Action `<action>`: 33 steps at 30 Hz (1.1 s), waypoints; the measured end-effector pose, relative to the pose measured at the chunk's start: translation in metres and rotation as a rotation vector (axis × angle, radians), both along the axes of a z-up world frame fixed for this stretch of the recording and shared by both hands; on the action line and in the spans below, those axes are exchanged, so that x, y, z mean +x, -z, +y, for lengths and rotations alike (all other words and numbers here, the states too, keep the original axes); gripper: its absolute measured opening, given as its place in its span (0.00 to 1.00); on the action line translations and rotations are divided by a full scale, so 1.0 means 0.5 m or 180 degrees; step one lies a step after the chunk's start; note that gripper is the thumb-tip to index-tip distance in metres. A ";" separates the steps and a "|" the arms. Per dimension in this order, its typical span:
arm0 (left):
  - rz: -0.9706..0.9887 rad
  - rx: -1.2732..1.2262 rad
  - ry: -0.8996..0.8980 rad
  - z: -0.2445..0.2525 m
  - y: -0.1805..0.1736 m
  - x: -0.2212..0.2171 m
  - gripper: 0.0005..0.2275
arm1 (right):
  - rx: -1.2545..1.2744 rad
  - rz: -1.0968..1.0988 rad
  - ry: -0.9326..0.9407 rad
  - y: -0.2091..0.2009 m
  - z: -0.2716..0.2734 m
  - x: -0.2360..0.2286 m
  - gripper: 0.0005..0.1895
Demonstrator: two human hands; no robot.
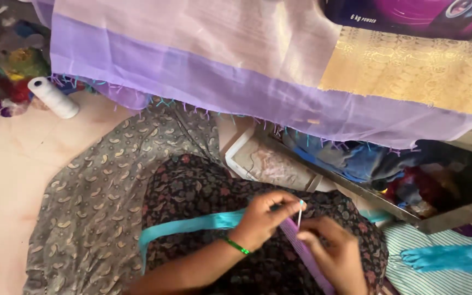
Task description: The recorder uses scissors and a comb to cut and prepare blue ribbon strands to make tassels or fringe.
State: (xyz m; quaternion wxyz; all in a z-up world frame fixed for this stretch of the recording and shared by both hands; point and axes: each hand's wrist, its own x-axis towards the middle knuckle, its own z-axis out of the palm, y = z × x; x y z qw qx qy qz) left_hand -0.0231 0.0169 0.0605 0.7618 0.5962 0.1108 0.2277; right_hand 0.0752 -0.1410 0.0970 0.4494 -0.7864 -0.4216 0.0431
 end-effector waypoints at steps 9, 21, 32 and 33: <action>0.0067 -0.0434 -0.0328 -0.010 0.041 0.019 0.08 | -0.0551 0.0506 -0.0328 0.047 -0.052 -0.020 0.04; -0.0153 0.0711 0.1590 -0.073 0.060 -0.004 0.09 | 0.1124 -0.0467 -0.0333 -0.053 -0.100 0.005 0.05; 0.0663 0.2741 0.1225 -0.025 0.140 -0.005 0.08 | 0.1896 0.0135 0.2223 -0.086 -0.418 0.324 0.04; 0.0676 0.2715 0.1268 -0.021 0.129 0.000 0.08 | 0.1863 0.0149 0.2260 -0.049 -0.464 0.386 0.04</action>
